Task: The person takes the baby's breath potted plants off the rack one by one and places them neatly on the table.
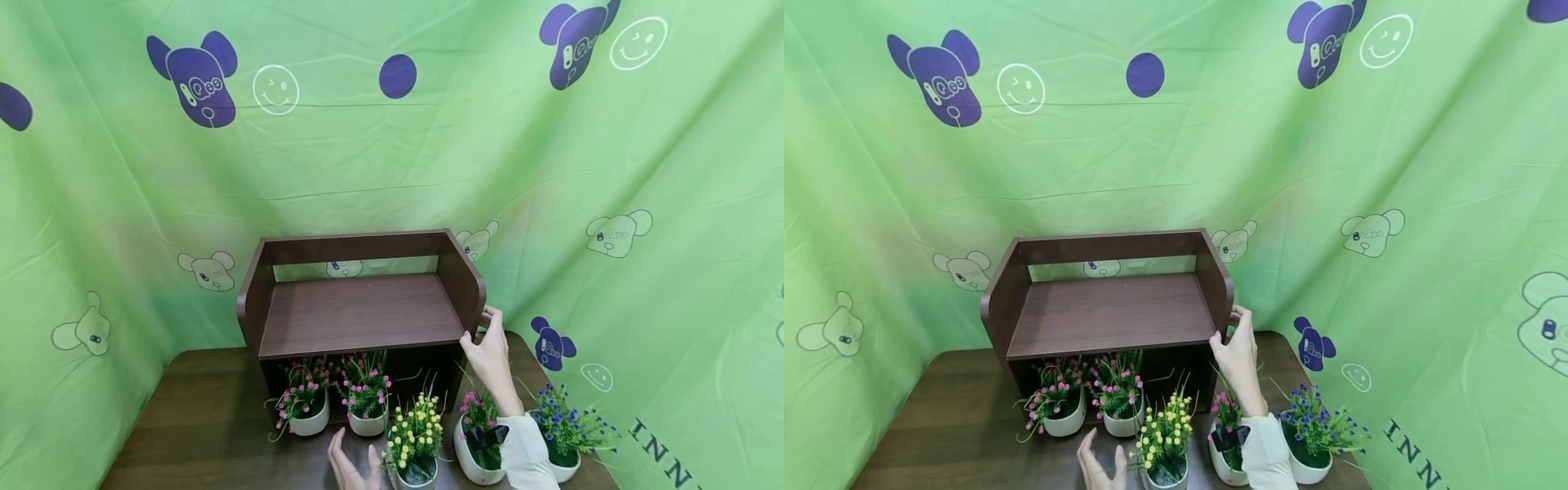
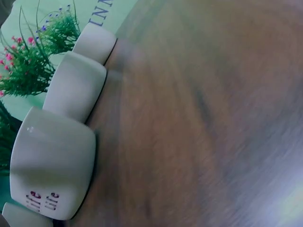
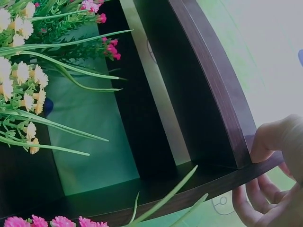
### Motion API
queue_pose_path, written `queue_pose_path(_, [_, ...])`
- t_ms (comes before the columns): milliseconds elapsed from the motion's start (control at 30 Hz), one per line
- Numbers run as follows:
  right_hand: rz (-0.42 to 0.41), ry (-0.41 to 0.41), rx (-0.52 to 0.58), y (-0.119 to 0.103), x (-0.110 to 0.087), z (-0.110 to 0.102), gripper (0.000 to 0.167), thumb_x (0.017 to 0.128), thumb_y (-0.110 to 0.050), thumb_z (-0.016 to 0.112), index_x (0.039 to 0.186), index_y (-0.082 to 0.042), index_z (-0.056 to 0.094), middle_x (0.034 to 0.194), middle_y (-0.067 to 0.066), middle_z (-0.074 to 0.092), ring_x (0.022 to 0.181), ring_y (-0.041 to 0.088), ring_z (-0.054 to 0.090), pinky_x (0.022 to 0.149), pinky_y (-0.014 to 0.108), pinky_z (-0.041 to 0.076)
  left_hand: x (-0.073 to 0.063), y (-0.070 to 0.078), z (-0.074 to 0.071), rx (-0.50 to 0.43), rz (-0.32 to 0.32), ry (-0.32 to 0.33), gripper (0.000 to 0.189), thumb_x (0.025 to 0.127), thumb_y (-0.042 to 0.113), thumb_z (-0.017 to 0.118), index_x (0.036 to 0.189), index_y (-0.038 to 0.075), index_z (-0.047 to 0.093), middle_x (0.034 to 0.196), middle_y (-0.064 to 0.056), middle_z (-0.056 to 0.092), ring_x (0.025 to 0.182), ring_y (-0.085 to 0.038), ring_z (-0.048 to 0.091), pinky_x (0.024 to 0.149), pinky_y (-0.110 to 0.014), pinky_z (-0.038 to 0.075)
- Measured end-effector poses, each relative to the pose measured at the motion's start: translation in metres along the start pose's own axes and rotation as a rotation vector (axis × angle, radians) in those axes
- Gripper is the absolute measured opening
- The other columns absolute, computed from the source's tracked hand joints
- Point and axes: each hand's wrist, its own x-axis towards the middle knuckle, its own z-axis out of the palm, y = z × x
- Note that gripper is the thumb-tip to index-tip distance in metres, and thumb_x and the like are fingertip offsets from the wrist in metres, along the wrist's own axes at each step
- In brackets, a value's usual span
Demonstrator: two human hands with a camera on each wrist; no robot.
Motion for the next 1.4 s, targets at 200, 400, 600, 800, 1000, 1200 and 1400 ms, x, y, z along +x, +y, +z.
queue_pose_path(200, [0.003,-0.002,-0.002,0.0,-0.001,0.0,0.057,0.092,0.006,0.059,0.146,0.003,0.038,0.137,0.026,0.057,0.122,0.036,0.058,0.089,0.014,0.045,0.017,0.002,0.001,0.009,-0.077,-0.046,0.055,0.078,-0.001,0.073,0.128,-0.012,0.054,0.122,-0.029,0.058,0.11,-0.044,0.056,0.101,-0.003,0.025])
queue_pose_path(400, [0.004,-0.005,-0.002,0.0,0.0,-0.001,0.057,0.093,0.005,0.059,0.146,0.003,0.038,0.137,0.026,0.057,0.121,0.036,0.058,0.089,0.015,0.045,0.032,0.003,0.004,0.095,-0.199,-0.16,0.065,0.079,0.006,0.08,0.136,-0.005,0.051,0.13,-0.025,0.056,0.118,-0.047,0.059,0.098,-0.048,0.047])
queue_pose_path(600, [0.003,-0.008,-0.015,0.0,0.0,-0.001,0.057,0.093,0.005,0.059,0.146,0.003,0.038,0.137,0.026,0.057,0.122,0.036,0.058,0.091,0.02,0.047,0.04,0.0,0.008,0.085,-0.26,-0.23,0.077,0.075,0.013,0.088,0.139,-0.005,0.049,0.136,-0.026,0.053,0.123,-0.047,0.057,0.099,-0.062,0.047])
queue_pose_path(800, [0.002,-0.007,-0.028,0.0,0.0,0.0,0.057,0.092,0.005,0.059,0.145,0.003,0.038,0.139,0.026,0.057,0.125,0.036,0.058,0.094,0.027,0.048,0.04,-0.006,0.01,0.089,-0.279,-0.257,0.085,0.066,0.011,0.091,0.138,-0.004,0.049,0.136,-0.024,0.053,0.124,-0.045,0.056,0.099,-0.061,0.047])
queue_pose_path(1000, [-0.003,0.0,-0.02,0.0,0.0,0.0,0.056,0.092,0.006,0.059,0.145,0.003,0.039,0.137,0.026,0.058,0.123,0.036,0.059,0.092,0.021,0.047,0.04,-0.011,0.013,0.072,-0.294,-0.294,0.09,0.063,0.011,0.093,0.14,-0.003,0.048,0.136,-0.025,0.052,0.127,-0.048,0.054,0.104,-0.064,0.045])
queue_pose_path(1200, [-0.006,0.008,-0.022,0.0,0.001,0.0,0.057,0.092,0.006,0.059,0.145,0.002,0.039,0.137,0.026,0.058,0.121,0.036,0.059,0.091,0.019,0.046,0.043,-0.006,0.017,0.097,-0.304,-0.339,0.094,0.063,0.016,0.096,0.141,0.0,0.047,0.137,-0.022,0.053,0.129,-0.046,0.053,0.102,-0.062,0.048])
queue_pose_path(1400, [-0.007,0.011,-0.027,0.0,0.0,0.0,0.057,0.092,0.005,0.06,0.145,0.002,0.039,0.137,0.026,0.058,0.12,0.037,0.06,0.091,0.021,0.047,0.044,-0.007,0.023,0.135,-0.323,-0.363,0.097,0.063,0.015,0.098,0.143,-0.003,0.046,0.138,-0.023,0.052,0.129,-0.047,0.053,0.099,-0.063,0.05])
